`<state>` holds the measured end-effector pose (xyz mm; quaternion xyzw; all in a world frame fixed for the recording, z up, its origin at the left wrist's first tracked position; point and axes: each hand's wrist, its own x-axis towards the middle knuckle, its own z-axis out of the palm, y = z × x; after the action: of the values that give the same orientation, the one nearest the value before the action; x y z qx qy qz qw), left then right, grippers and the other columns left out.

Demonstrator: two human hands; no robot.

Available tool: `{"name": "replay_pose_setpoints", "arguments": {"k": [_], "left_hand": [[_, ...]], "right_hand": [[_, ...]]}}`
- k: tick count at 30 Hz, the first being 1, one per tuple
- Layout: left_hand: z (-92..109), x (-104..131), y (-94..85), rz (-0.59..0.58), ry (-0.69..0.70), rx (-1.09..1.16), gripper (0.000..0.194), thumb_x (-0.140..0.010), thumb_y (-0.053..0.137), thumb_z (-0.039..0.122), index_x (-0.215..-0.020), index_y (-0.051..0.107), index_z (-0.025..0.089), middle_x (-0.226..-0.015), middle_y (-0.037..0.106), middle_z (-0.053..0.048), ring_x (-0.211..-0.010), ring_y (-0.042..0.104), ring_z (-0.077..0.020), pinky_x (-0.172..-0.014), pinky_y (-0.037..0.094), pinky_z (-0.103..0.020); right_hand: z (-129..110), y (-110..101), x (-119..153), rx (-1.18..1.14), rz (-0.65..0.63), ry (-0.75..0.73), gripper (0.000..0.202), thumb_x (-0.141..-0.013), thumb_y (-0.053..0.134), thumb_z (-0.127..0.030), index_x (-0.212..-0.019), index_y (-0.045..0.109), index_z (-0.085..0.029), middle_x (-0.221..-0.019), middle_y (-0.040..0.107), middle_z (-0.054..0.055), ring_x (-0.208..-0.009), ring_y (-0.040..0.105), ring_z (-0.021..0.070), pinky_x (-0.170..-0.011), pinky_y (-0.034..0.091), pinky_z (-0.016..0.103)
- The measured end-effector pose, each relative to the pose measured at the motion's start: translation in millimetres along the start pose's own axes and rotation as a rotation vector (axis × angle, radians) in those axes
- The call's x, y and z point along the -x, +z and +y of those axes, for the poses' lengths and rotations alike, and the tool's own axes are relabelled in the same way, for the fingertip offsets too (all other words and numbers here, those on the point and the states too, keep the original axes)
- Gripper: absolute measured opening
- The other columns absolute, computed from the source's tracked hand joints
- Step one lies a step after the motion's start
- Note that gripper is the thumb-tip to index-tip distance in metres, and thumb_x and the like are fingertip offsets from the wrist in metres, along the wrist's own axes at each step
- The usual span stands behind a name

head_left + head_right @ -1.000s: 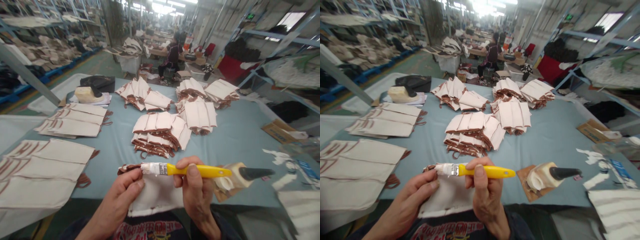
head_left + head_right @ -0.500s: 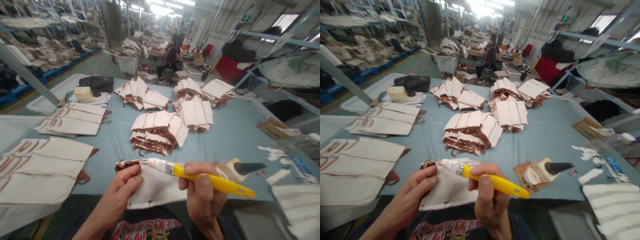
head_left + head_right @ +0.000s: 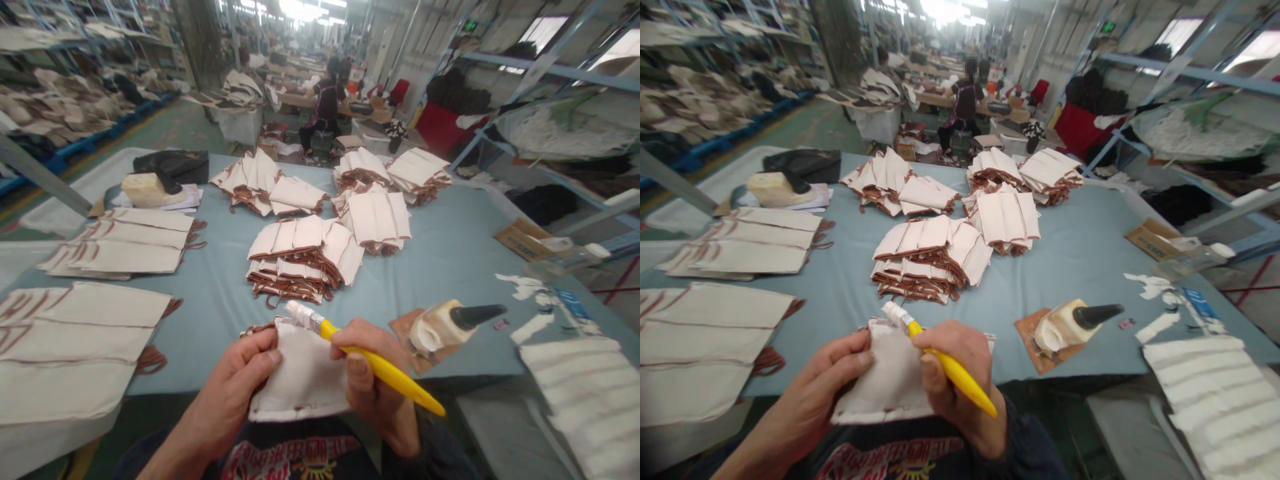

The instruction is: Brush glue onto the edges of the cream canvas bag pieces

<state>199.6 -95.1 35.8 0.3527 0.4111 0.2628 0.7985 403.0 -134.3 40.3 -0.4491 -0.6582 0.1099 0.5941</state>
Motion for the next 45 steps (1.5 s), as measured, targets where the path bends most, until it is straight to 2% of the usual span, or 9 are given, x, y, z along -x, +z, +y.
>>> {"name": "replay_pose_setpoints", "arguments": {"k": [3, 6, 11, 15, 18, 30, 39, 42, 45], "left_hand": [[0, 0, 1.1, 0.016, 0.078, -0.165, 0.037, -0.091, 0.073, 0.051, -0.106, 0.076, 0.018, -0.081, 0.072, -0.003, -0.070, 0.063, -0.0178, -0.058, 0.050, -0.021], [-1, -1, 2.7, 0.112, 0.419, -0.584, 0.025, -0.098, 0.060, 0.034, -0.082, 0.071, 0.019, -0.074, 0.068, -0.002, -0.067, 0.061, -0.0167, -0.059, 0.047, -0.023], [-13, -12, -3.9, 0.199, 1.134, -1.156, 0.029, -0.092, 0.050, 0.000, -0.075, 0.058, 0.023, -0.063, 0.063, 0.001, -0.059, 0.059, -0.0148, -0.062, 0.042, -0.027], [-21, -19, -15.6, 0.146, 1.275, -1.340, 0.028, -0.094, 0.048, -0.004, -0.097, 0.062, 0.021, -0.072, 0.069, -0.002, -0.064, 0.062, -0.0178, -0.065, 0.043, -0.030], [-20, -21, -19.8, 0.165, 1.334, -1.350, 0.027, -0.098, 0.046, -0.003, -0.093, 0.058, 0.021, -0.071, 0.069, -0.003, -0.063, 0.060, -0.0184, -0.062, 0.042, -0.031], [-28, -31, -23.9, 0.179, 1.308, -1.301, 0.024, -0.098, 0.046, -0.001, -0.091, 0.056, 0.020, -0.074, 0.066, -0.005, -0.067, 0.053, -0.0208, -0.063, 0.039, -0.033], [-32, -29, -22.8, 0.154, 1.238, -1.206, 0.026, -0.095, 0.049, -0.003, -0.086, 0.061, 0.019, -0.073, 0.064, -0.004, -0.068, 0.054, -0.0195, -0.065, 0.041, -0.032], [-25, -30, -19.5, 0.240, 1.026, -1.028, 0.026, -0.096, 0.051, 0.003, -0.082, 0.066, 0.018, -0.072, 0.067, -0.002, -0.067, 0.061, -0.0170, -0.066, 0.046, -0.027], [-15, -32, -16.9, 0.300, 0.593, -0.712, 0.023, -0.098, 0.058, 0.024, -0.086, 0.076, 0.018, -0.081, 0.075, -0.003, -0.076, 0.069, -0.0193, -0.068, 0.051, -0.025]], "right_hand": [[-2, -5, 2, -0.052, 0.231, 0.076, 0.026, -0.111, 0.049, -0.040, -0.100, 0.069, -0.027, -0.068, 0.063, -0.002, -0.054, 0.059, 0.0155, -0.054, 0.048, 0.031], [-8, -9, 2, -0.141, 0.387, 0.231, 0.028, -0.110, 0.051, -0.042, -0.096, 0.070, -0.026, -0.064, 0.058, -0.004, -0.050, 0.055, 0.0132, -0.053, 0.046, 0.029], [-18, -17, -5, -0.215, 0.388, 0.493, 0.037, -0.108, 0.054, -0.049, -0.087, 0.069, -0.023, -0.056, 0.054, -0.006, -0.041, 0.052, 0.0107, -0.040, 0.040, 0.022], [-23, -13, -9, -0.232, 0.327, 0.477, 0.037, -0.109, 0.055, -0.048, -0.086, 0.070, -0.022, -0.051, 0.054, -0.006, -0.038, 0.052, 0.0098, -0.037, 0.039, 0.018], [-27, -6, -6, -0.232, 0.205, 0.449, 0.033, -0.110, 0.054, -0.042, -0.090, 0.071, -0.021, -0.051, 0.057, -0.006, -0.038, 0.052, 0.0095, -0.038, 0.040, 0.018], [-22, 3, -4, -0.236, 0.067, 0.492, 0.031, -0.109, 0.053, -0.038, -0.089, 0.070, -0.021, -0.046, 0.049, -0.009, -0.035, 0.044, 0.0080, -0.037, 0.034, 0.017], [-7, 1, -19, -0.360, 0.099, 0.661, 0.045, -0.105, 0.058, -0.054, -0.077, 0.065, -0.019, -0.040, 0.041, -0.009, -0.032, 0.035, 0.0072, -0.034, 0.025, 0.017], [7, -3, -12, -0.327, 0.248, 0.703, 0.044, -0.104, 0.058, -0.055, -0.079, 0.064, -0.020, -0.041, 0.042, -0.010, -0.034, 0.036, 0.0079, -0.035, 0.027, 0.017], [17, 1, -5, -0.294, 0.346, 0.688, 0.043, -0.104, 0.058, -0.056, -0.079, 0.063, -0.020, -0.042, 0.043, -0.009, -0.035, 0.038, 0.0087, -0.036, 0.029, 0.017]]}}
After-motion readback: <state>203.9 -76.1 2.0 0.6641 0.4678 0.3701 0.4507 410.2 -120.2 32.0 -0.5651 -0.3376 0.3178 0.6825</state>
